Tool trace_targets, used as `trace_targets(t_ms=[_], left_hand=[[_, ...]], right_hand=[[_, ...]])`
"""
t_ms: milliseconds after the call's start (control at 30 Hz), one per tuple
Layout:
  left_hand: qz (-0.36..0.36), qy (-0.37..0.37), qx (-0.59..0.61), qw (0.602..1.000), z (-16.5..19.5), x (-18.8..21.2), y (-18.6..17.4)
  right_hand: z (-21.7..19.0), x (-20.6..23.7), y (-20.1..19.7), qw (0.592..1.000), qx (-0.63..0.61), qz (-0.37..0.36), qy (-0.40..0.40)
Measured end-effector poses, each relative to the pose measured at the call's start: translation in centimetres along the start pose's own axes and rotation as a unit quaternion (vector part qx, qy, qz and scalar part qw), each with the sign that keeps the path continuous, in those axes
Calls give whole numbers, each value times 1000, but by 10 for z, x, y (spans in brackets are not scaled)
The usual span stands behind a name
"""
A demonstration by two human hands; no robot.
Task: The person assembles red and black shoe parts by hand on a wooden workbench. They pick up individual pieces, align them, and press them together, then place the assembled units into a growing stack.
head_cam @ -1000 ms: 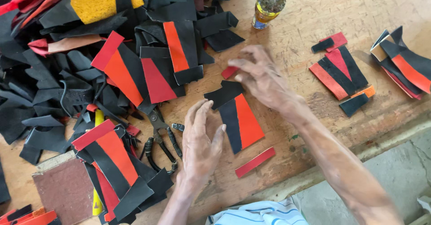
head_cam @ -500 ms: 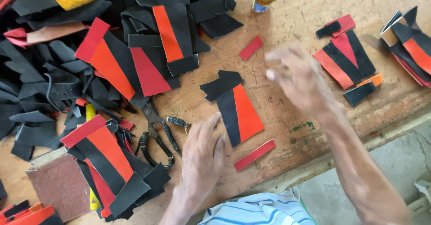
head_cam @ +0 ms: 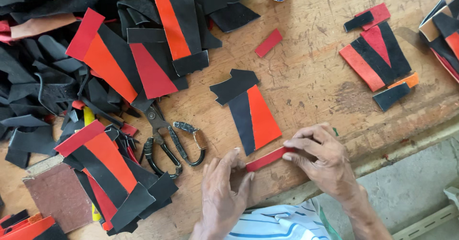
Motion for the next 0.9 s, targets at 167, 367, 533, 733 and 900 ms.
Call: trace_targets(t_ms=[167,367,533,733,900], left_hand=[[39,7,-6,999,0,0,7],[60,24,5,998,1,-3,11],[56,16,9,998,0,-5,12],[53,8,20,998,0,-8,10],[6,29,-30,999,4,-13,4]], right_hand=[[3,-4,0,999,6,32,-6],[4,-7,3,999,23,46,11],[5,-9,4,998,28,50,17],[5,-10,5,998,17,45,33],[6,-9,8,998,15,42,39]])
Point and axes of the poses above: each hand's wrist, its own x-axis away from the middle knuckle, its own y-axis out of the palm, z = x × y, the point moved 1 cm from there along -x, towards the middle knuckle, and after that the axes turned 2 degrees about z, right-handed, at the moved point
